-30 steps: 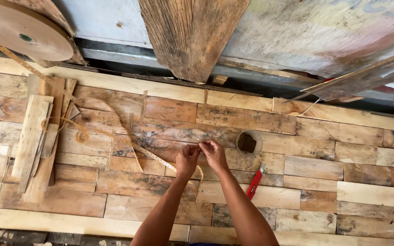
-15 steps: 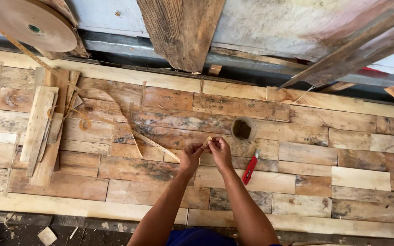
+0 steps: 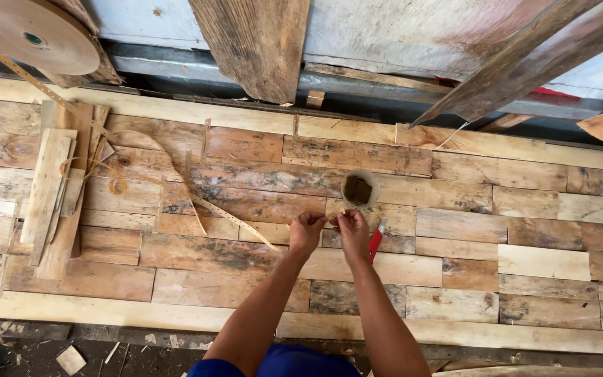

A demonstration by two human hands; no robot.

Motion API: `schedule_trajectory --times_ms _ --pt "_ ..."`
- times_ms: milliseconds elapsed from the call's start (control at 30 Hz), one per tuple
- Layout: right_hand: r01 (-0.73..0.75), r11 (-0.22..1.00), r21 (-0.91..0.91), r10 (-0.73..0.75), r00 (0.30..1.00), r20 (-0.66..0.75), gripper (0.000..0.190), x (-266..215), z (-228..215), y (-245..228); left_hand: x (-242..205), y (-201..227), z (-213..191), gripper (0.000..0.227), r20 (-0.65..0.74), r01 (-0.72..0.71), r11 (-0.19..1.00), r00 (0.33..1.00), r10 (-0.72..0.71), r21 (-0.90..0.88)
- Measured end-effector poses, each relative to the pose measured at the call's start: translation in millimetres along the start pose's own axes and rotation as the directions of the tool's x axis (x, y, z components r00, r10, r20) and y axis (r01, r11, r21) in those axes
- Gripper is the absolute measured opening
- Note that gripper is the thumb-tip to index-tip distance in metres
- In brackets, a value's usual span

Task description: The person is applying edge banding or veneer strips to the edges of wooden slats as part of a panel assembly.

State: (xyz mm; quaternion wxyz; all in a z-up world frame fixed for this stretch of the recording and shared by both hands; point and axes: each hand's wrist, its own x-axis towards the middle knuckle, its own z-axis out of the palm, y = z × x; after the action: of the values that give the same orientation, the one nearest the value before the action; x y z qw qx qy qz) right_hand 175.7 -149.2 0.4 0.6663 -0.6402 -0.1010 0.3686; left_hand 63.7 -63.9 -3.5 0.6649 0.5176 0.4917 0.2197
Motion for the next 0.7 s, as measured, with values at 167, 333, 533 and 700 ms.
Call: schedule_trajectory --times_ms 167,333,533,700 --pt "0.047 0.998 -0.029 -0.048 0.998 -0.027 0.010 15.4 -17.0 -10.8 19.6 6.9 25.0 0.018 0.012 -0.046 0.991 0.999 0.045 0.127" --pt "0.075 0.985 -0.158 -0.090 0.992 -0.088 0.012 30.6 -24.9 -22.9 38.4 19.0 45.5 0.020 0.005 -0.150 0.956 0.988 0.154 0.253" --pt "0.090 0.975 -0.202 -0.123 0.980 -0.157 0.014 42.9 -22.6 -43.6 60.3 36.6 64.4 0.021 0.055 -0.252 0.924 0.967 0.247 0.286" --pt "0.205 0.922 -0.328 -0.275 0.943 -0.185 0.016 53.6 -27.6 -44.5 77.8 33.6 76.2 0.017 0.045 -0.330 0.866 0.940 0.339 0.376"
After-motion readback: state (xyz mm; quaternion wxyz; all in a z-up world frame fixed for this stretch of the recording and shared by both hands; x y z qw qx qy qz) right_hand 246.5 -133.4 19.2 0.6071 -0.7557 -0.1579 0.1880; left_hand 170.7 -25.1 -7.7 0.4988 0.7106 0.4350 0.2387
